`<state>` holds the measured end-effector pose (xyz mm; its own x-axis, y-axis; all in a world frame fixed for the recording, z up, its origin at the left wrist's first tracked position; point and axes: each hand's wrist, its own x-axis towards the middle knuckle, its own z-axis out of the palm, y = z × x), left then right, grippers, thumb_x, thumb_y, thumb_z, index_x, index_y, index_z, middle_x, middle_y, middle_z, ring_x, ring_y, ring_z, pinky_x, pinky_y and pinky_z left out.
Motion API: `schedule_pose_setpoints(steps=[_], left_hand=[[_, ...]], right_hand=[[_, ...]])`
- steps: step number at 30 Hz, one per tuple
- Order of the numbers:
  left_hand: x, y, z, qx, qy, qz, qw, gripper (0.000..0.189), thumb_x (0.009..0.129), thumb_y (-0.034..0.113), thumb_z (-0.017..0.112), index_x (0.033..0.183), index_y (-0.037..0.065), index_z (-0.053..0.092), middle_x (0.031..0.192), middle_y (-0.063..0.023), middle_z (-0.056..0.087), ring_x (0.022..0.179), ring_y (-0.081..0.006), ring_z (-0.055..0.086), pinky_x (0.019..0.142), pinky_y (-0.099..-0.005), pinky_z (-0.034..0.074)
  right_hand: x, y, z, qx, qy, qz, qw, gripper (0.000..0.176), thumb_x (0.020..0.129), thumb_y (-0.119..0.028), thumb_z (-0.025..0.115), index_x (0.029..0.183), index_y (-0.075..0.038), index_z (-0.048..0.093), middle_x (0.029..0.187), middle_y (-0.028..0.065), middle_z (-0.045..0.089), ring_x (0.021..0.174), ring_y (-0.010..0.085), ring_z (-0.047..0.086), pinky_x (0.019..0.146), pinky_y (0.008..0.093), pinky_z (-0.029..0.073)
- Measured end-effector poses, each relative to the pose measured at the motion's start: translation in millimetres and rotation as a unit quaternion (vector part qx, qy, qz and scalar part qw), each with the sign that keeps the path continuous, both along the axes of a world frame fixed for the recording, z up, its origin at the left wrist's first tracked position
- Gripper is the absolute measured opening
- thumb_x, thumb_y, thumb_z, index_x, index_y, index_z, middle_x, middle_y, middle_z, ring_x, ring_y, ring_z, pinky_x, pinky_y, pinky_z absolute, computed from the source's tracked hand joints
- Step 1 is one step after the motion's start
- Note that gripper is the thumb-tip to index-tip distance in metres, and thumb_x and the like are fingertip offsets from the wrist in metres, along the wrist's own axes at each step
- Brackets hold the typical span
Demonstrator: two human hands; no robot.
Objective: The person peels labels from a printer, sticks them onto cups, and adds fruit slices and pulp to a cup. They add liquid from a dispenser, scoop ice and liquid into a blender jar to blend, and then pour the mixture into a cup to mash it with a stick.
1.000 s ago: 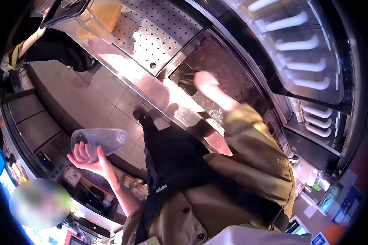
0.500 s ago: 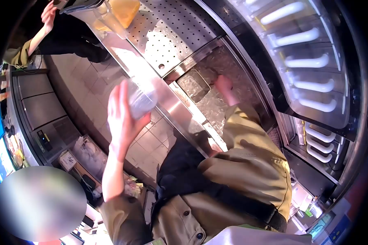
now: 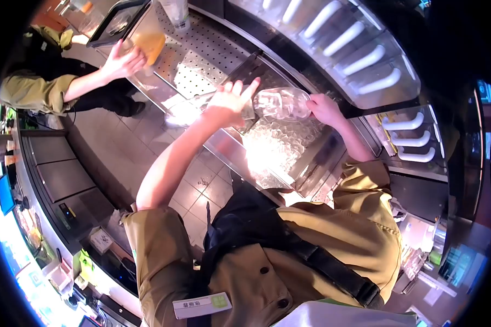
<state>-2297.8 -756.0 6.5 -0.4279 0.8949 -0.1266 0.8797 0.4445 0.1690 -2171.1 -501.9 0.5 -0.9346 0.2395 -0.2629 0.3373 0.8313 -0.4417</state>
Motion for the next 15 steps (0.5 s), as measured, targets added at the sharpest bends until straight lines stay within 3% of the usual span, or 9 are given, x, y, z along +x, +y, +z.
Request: schedule_pose_setpoints(steps=[2, 4, 6, 8, 11, 12, 15], left_hand=[[9.2, 8.2, 20.0, 0.029, -0.089, -0.014, 0.995, 0.108, 0.055, 0.025, 0.073, 0.138, 0.013, 0.004, 0.116, -0.0196, 0.038, 0.109, -0.0334, 0.038, 0.093, -0.0427, 0.033], [18.1, 5.5, 36.5, 0.113, -0.128, -0.019, 0.985, 0.105, 0.057, 0.023, 0.072, 0.137, 0.011, 0.005, 0.122, -0.0218, 0.036, 0.114, -0.0342, 0.036, 0.096, -0.0401, 0.031], [21.1, -10.8, 45.5, 0.237, -0.153, -0.006, 0.959, 0.105, 0.057, 0.022, 0.072, 0.137, 0.01, 0.005, 0.124, -0.0228, 0.035, 0.117, -0.0346, 0.035, 0.098, -0.0385, 0.03], [27.2, -31.4, 53.7, 0.256, -0.144, 0.055, 0.955, 0.106, 0.055, 0.02, 0.073, 0.135, 0.001, 0.007, 0.127, -0.0242, 0.034, 0.118, -0.0351, 0.034, 0.099, -0.036, 0.028], [38.7, -71.7, 54.6, 0.332, -0.084, 0.118, 0.932, 0.11, 0.051, 0.017, 0.076, 0.133, -0.005, 0.007, 0.124, -0.024, 0.036, 0.115, -0.0326, 0.039, 0.098, -0.0354, 0.03], [44.2, -83.9, 56.6, 0.341, -0.103, 0.155, 0.921, 0.113, 0.05, 0.015, 0.077, 0.134, -0.002, 0.004, 0.124, -0.0217, 0.036, 0.116, -0.0306, 0.038, 0.099, -0.0363, 0.03], [78.1, -109.0, 59.1, 0.391, -0.127, 0.237, 0.88, 0.118, 0.049, 0.015, 0.077, 0.135, 0.005, -0.004, 0.128, -0.0179, 0.03, 0.117, -0.029, 0.035, 0.1, -0.0383, 0.028]], right_hand=[[-4.8, -27.6, 43.8, 0.13, 0.06, 0.057, 0.988, 0.026, 0.081, -0.023, 0.044, 0.072, -0.001, 0.057, 0.069, 0.019, 0.059, 0.062, 0.0347, 0.059, 0.059, 0.0419, 0.045], [-8.4, -59.9, 106.5, 0.215, -0.018, 0.098, 0.971, 0.025, 0.081, -0.02, 0.043, 0.072, -0.001, 0.056, 0.072, 0.0196, 0.06, 0.069, 0.0378, 0.058, 0.063, 0.0458, 0.044], [-3.0, -65.1, 136.3, 0.218, -0.055, 0.024, 0.974, 0.025, 0.082, -0.021, 0.042, 0.074, -0.002, 0.056, 0.076, 0.0208, 0.059, 0.076, 0.0364, 0.058, 0.066, 0.0465, 0.043], [13.2, -38.4, 118.6, 0.192, 0.048, -0.016, 0.98, 0.025, 0.082, -0.021, 0.042, 0.076, -0.003, 0.058, 0.078, 0.0181, 0.06, 0.075, 0.0333, 0.059, 0.066, 0.0449, 0.044], [9.6, -33.4, 84.2, 0.124, -0.016, -0.031, 0.992, 0.026, 0.081, -0.026, 0.045, 0.078, -0.005, 0.061, 0.078, 0.0164, 0.061, 0.074, 0.0302, 0.06, 0.066, 0.0424, 0.046], [3.6, -34.9, 62.2, 0.097, -0.051, -0.031, 0.993, 0.027, 0.081, -0.027, 0.046, 0.079, -0.005, 0.062, 0.078, 0.0169, 0.061, 0.074, 0.0304, 0.06, 0.067, 0.0417, 0.046], [-35.8, -88.0, -23.5, 0.172, -0.08, 0.051, 0.981, 0.022, 0.077, -0.024, 0.05, 0.076, -0.009, 0.066, 0.077, 0.0106, 0.064, 0.071, 0.0253, 0.063, 0.06, 0.0377, 0.048]])
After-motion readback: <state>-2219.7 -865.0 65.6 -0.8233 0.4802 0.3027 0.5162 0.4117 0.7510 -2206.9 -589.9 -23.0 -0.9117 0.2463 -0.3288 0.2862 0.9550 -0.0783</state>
